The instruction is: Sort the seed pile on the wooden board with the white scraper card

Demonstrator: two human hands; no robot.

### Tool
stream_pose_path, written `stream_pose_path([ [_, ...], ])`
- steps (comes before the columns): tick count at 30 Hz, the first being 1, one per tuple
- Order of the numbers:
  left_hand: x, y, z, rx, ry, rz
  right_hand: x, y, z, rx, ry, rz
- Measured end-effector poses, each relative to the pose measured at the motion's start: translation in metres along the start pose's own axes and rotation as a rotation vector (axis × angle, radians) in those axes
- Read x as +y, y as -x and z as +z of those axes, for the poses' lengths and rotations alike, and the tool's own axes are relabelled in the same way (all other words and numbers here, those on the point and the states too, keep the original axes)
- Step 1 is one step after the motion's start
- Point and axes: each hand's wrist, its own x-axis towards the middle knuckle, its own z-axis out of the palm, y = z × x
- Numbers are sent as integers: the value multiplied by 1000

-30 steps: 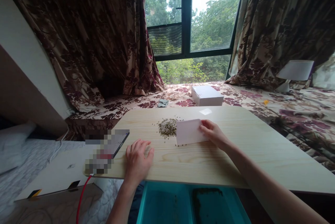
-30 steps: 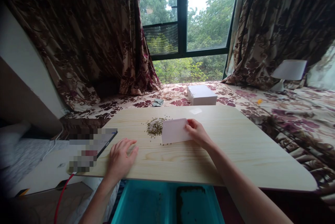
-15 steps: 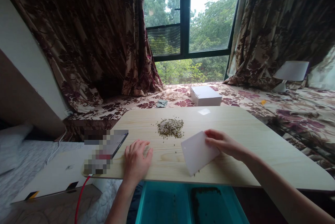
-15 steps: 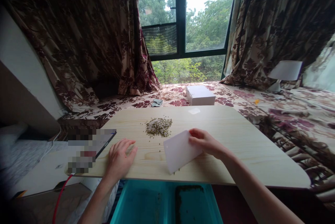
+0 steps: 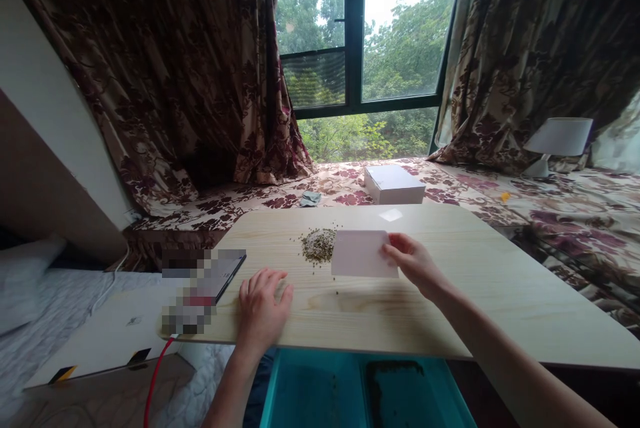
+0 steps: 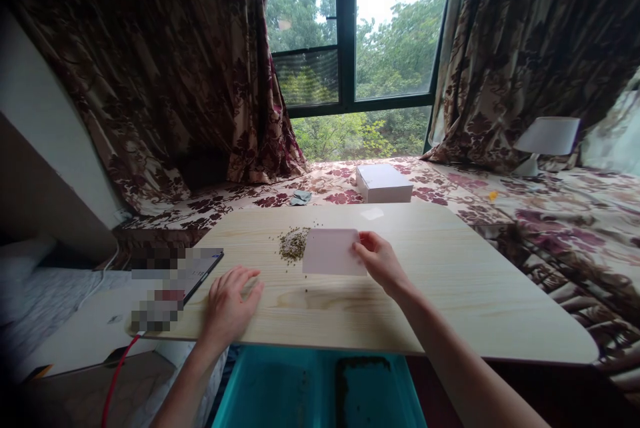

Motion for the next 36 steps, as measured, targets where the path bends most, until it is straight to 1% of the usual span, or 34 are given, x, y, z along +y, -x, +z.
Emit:
stream_pose_path([
  [4, -1, 0, 0, 0, 7, 4, 7, -4, 16, 28, -4, 1],
  [8, -2, 0, 1, 2, 11, 9, 11, -7, 24, 14, 0, 21],
  [15, -3, 0, 3, 8, 6, 12, 13, -16, 30, -63, -1, 47],
  [22, -2, 0, 1, 2, -3, 3, 11, -18, 28, -182, -26, 96],
  [25, -2, 0, 1, 2, -9, 2, 6, -15, 25, -254, -5, 97],
  [29, -3, 0, 1, 1, -15, 5, -4, -9, 17, -404, 33, 135],
  [33, -4, 0, 2, 7, -15, 11, -19, 0, 3, -598, 71, 206],
  [36, -3, 0, 2, 3, -15, 8, -29, 8, -9, -685, 74, 200],
])
